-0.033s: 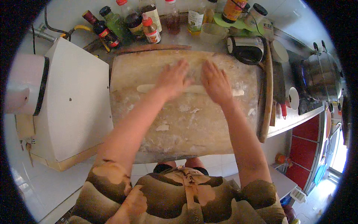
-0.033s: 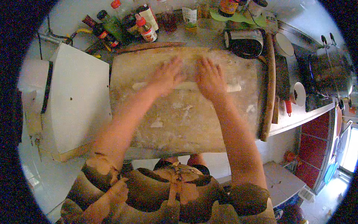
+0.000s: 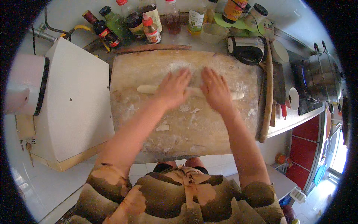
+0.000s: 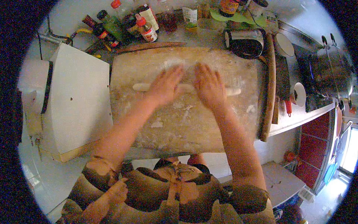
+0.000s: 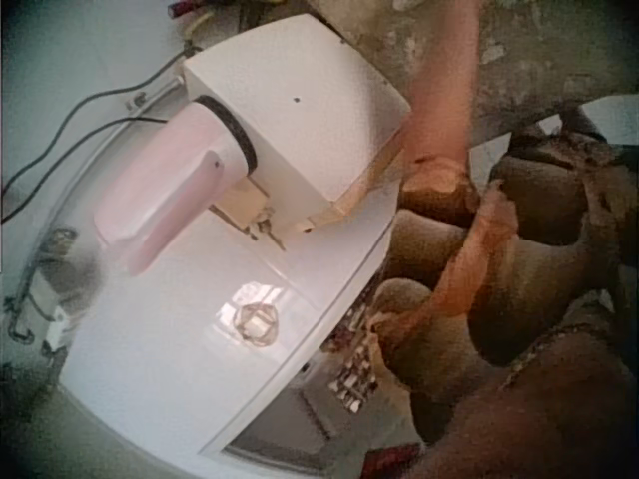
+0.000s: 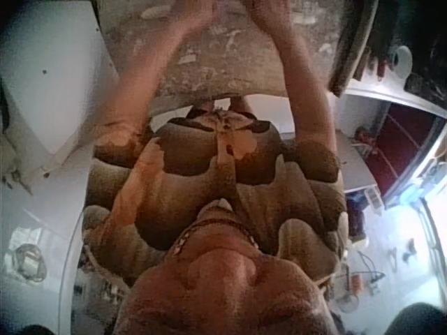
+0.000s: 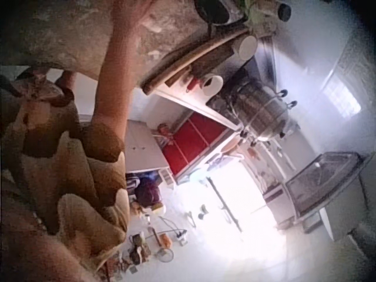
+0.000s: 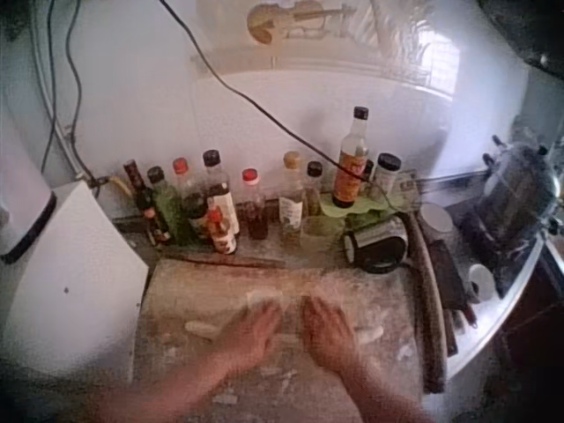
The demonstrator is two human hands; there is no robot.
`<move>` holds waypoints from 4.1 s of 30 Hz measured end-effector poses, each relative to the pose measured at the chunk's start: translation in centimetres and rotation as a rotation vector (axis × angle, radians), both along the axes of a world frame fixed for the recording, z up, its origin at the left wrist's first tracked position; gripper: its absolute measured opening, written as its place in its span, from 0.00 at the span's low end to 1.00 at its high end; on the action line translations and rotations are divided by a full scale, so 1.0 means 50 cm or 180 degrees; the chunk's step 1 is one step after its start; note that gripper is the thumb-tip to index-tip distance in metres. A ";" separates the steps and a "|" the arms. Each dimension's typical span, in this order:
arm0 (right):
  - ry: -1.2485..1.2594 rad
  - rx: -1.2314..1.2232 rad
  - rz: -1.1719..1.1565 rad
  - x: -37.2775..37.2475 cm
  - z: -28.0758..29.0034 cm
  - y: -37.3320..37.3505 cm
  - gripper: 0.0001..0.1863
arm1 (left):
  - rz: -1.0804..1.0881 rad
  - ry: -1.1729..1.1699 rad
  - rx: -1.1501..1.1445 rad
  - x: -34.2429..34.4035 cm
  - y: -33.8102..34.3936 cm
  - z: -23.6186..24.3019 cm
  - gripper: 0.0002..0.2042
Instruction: The person rolls a long dough log on a floured wooden board, cuts it into small pieces with a knife, and arranges the pieces on the board. The person also briefly washes hands at the sink and retrieves a knife from a drawer.
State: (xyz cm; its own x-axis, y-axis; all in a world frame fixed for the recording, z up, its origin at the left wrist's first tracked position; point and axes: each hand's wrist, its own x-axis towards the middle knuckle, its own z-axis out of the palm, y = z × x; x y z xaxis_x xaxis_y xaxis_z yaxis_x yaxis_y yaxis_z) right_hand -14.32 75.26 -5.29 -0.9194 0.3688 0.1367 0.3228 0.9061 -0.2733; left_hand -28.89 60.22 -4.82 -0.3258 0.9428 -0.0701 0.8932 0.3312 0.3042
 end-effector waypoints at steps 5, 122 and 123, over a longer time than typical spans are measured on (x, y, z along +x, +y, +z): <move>-0.0359 -0.0393 0.0233 0.168 0.092 -0.156 0.33 | 0.0121 -0.0085 0.0110 0.137 -0.195 0.070 0.35; -0.0202 -0.0364 0.0177 0.097 0.045 -0.077 0.29 | -0.0242 0.0217 0.0312 0.057 -0.055 0.008 0.25; -0.0205 -0.0483 0.0221 0.121 0.063 -0.099 0.29 | -0.0263 0.0122 0.0130 0.085 -0.101 0.041 0.26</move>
State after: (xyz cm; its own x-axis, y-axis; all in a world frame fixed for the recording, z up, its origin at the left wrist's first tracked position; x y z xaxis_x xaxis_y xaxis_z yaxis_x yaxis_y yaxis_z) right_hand -8.26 70.30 -2.12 -0.9485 0.3160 0.0243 0.2821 0.8768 -0.3894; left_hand -24.66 55.19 -2.79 -0.2485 0.9684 -0.0200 0.9282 0.2440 0.2809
